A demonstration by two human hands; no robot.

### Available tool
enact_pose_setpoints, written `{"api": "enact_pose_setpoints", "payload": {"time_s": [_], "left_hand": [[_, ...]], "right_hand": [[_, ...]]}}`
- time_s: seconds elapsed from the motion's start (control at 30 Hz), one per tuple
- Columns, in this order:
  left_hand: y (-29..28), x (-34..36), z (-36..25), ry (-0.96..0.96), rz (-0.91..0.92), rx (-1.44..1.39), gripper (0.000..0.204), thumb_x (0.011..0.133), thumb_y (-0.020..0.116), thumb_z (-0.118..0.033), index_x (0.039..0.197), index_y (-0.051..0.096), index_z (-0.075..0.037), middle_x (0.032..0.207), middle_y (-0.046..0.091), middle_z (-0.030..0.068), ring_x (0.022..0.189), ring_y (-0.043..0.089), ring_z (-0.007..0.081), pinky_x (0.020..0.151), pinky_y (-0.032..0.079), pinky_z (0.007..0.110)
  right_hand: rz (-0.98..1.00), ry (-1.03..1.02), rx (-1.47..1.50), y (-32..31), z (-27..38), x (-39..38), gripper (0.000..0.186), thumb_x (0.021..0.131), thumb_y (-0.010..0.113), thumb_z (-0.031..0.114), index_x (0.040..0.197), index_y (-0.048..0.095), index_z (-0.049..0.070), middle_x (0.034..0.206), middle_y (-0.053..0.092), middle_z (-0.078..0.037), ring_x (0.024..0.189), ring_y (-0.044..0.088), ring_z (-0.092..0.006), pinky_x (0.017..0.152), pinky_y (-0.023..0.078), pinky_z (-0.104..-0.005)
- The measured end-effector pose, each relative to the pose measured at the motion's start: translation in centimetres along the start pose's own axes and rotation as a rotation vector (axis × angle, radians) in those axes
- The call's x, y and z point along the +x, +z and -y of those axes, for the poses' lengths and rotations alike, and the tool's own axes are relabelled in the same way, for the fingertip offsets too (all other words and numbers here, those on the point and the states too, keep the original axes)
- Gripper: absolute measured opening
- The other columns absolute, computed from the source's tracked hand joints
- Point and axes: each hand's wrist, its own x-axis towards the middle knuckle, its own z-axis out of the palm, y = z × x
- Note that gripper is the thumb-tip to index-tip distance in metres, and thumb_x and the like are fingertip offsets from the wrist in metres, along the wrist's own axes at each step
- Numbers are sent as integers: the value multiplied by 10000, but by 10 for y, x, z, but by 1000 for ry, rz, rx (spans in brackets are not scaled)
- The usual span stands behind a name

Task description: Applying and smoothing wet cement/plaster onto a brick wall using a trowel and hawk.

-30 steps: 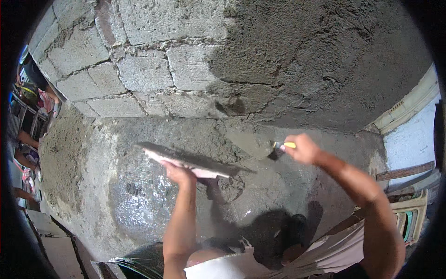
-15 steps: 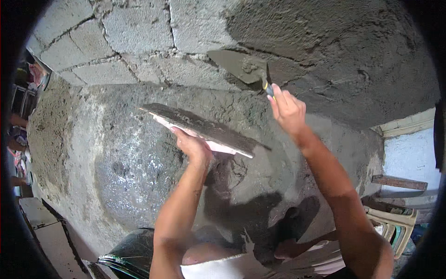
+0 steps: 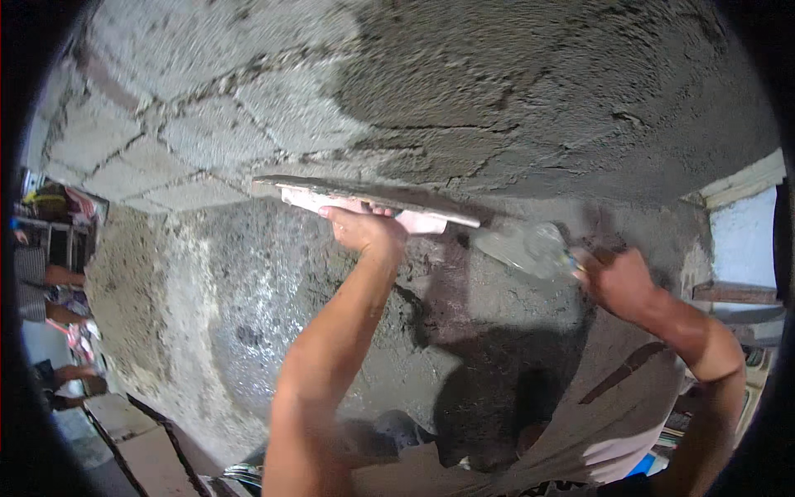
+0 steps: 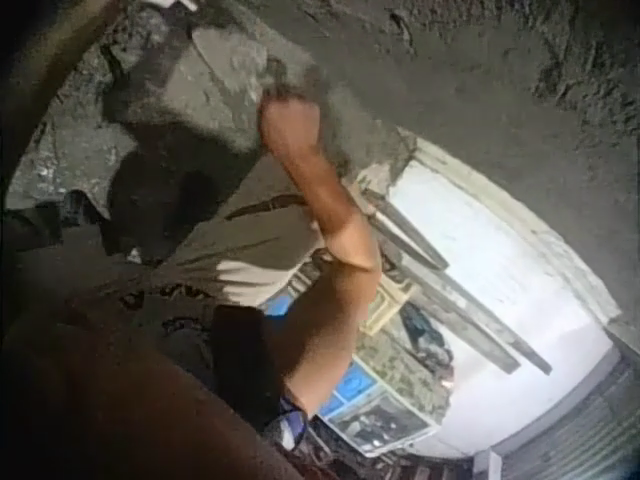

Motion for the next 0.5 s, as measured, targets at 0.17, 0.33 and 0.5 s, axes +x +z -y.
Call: {"api": "enact_pose_setpoints", "payload": {"time_s": [0.17, 0.33, 0.5], "left_hand": [[63, -53, 25, 50, -21, 15, 598, 1032, 308, -568, 1165, 467, -7, 790, 551, 107, 544, 492, 156, 399, 415, 283], [98, -54, 20, 58, -96, 4, 587, 1029, 343, -560, 1169, 487, -9, 759, 549, 68, 522, 474, 136, 388, 373, 280], [96, -38, 18, 67, -151, -10, 657, 1030, 324, -561, 1110, 572, 42, 942, 623, 149, 678, 571, 230, 544, 492, 385]], "right_hand": [[-25, 301, 315, -20, -14, -60, 178, 826, 716, 181, 929, 684, 40, 794, 660, -184, 694, 653, -377, 612, 516, -455], [-36, 384, 423, -10, -20, -74, 267, 812, 726, 109, 1050, 670, 1, 843, 646, -235, 769, 632, -443, 657, 492, -472], [11, 388, 489, 0, -15, -98, 198, 847, 698, 137, 1000, 669, 15, 845, 652, -224, 771, 630, -438, 658, 491, -475]]}}
